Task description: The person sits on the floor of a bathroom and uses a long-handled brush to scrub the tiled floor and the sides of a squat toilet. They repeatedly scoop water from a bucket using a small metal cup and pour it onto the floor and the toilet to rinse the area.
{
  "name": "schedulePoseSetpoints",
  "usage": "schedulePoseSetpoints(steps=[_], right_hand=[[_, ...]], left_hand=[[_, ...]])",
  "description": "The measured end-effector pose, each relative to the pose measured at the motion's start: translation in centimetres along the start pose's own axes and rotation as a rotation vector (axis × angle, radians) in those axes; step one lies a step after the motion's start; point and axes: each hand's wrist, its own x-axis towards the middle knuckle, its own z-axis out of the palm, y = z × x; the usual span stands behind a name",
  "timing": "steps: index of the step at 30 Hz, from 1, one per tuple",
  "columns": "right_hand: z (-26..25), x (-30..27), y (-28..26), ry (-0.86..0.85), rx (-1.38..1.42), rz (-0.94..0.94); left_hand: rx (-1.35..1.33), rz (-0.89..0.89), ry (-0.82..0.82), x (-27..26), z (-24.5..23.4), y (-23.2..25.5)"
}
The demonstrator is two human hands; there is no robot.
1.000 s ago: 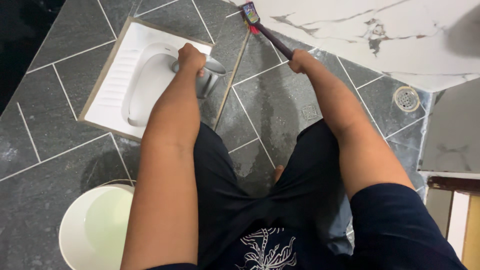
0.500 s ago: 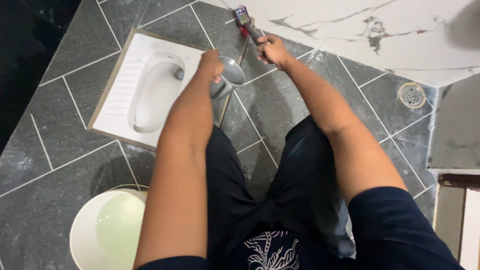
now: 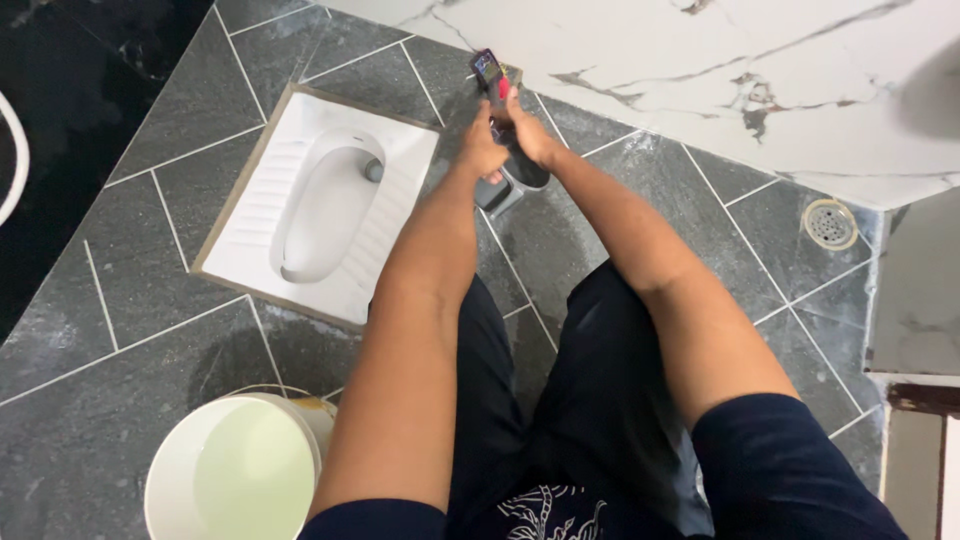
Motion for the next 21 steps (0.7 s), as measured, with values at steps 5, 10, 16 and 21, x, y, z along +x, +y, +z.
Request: schedulePoseSetpoints(steps=[5, 10, 16, 21], right_hand=[[-0.5, -1.0, -1.6, -0.066, 0.031, -0.044], [-0.8, -0.9, -2.7, 0.014, -0.063, -0.011], [-1.4, 0.0, -1.3, 0.024, -0.037, 0.042], [-2.4, 0.4, 0.6, -0.008, -0.037, -0.131]], left_hand=[[0.045, 0.131, 0.074, 0.2, 0.0, -0.1], [0.005, 0.222, 0.129, -0.3, -0.5, 0.7], [-0.029, 0.261, 0.12, -2.2, -1.3, 2.4], [0.021, 0.262, 0.087, -2.2, -1.4, 2.2]])
